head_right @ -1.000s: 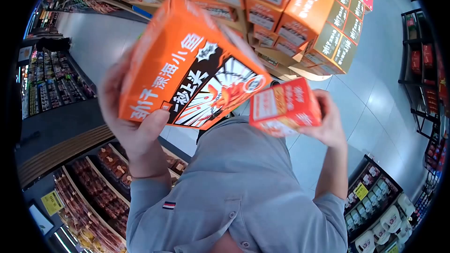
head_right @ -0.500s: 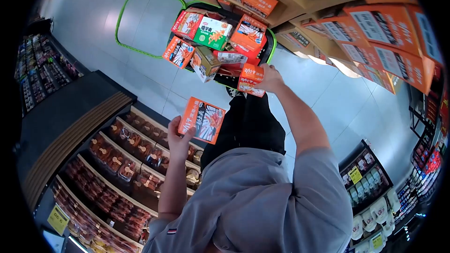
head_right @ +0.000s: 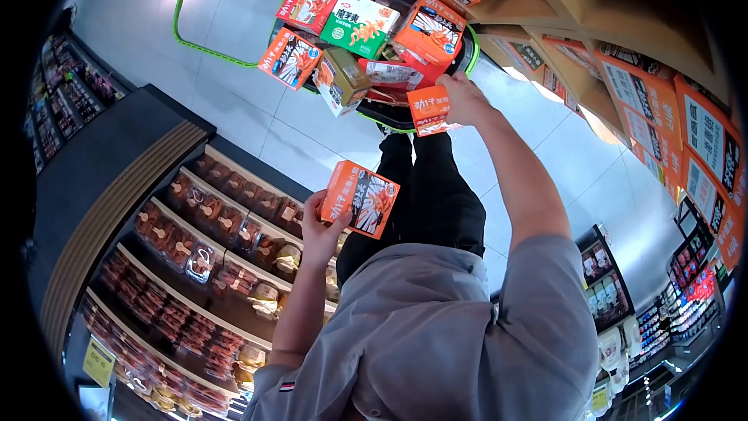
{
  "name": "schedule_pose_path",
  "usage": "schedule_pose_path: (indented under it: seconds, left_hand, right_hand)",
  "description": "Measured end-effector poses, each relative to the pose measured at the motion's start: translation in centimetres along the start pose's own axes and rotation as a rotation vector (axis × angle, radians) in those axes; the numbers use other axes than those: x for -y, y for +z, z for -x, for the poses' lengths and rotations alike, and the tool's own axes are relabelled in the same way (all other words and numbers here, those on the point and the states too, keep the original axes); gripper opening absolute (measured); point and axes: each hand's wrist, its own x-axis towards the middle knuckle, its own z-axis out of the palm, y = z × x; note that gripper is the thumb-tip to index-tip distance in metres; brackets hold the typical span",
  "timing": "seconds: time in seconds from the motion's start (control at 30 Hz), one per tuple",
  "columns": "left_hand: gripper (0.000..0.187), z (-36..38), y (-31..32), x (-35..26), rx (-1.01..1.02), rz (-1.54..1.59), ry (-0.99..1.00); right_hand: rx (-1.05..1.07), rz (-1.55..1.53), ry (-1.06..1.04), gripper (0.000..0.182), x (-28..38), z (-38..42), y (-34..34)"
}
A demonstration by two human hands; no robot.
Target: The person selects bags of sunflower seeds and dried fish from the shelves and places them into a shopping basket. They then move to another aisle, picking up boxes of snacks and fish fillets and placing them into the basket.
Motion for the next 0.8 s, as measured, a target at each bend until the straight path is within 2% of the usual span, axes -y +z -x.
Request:
schedule_pose_path:
  seconds: [0.13, 0.23, 0.4, 0.47, 0.57, 0.63, 0.8]
  left_hand:
    - [0.055, 0.2, 0.6, -0.6, -0.034, 0.041, -0.001]
    - [0.056, 0.1, 0.6, 0.1, -0.03, 0.042, 0.017]
    - [0.057, 0.2, 0.8, 0.4, -0.032, 0.032, -0.01]
    - [0.057, 0.4, 0.7, 1.0, -0.032, 0.031, -0.019]
    - [0.059, 0.3, 0.7, 1.8, -0.004, 0.055, -0.014]
    - [0.059, 0.3, 1.0, 1.6, -0.011, 0.045, -0.027]
    - [0.058, 0.3, 1.5, 0.7, -0.034, 0.069, -0.016]
  right_hand:
    - [-0.067, -0.213, 0.085, 0.082, 0.4, 2.0, -2.6]
    - [-0.162, -0.264, 0.019, 0.084, 0.0, 1.2, -1.9]
    - [-0.154, -0.306, 0.055, 0.086, 0.5, -1.0, -1.1]
    - [-0.147, -0.292, 0.063, 0.086, 0.3, -1.8, 0.2]
    - [-0.246, -0.327, 0.013, 0.089, -0.1, -3.2, 3.8]
    - [-0.317, -0.227, 0.038, 0.092, 0.2, -3.5, 5.6]
    - [-0.306, -0.321, 0.168, 0.091, 0.1, -3.6, 6.7]
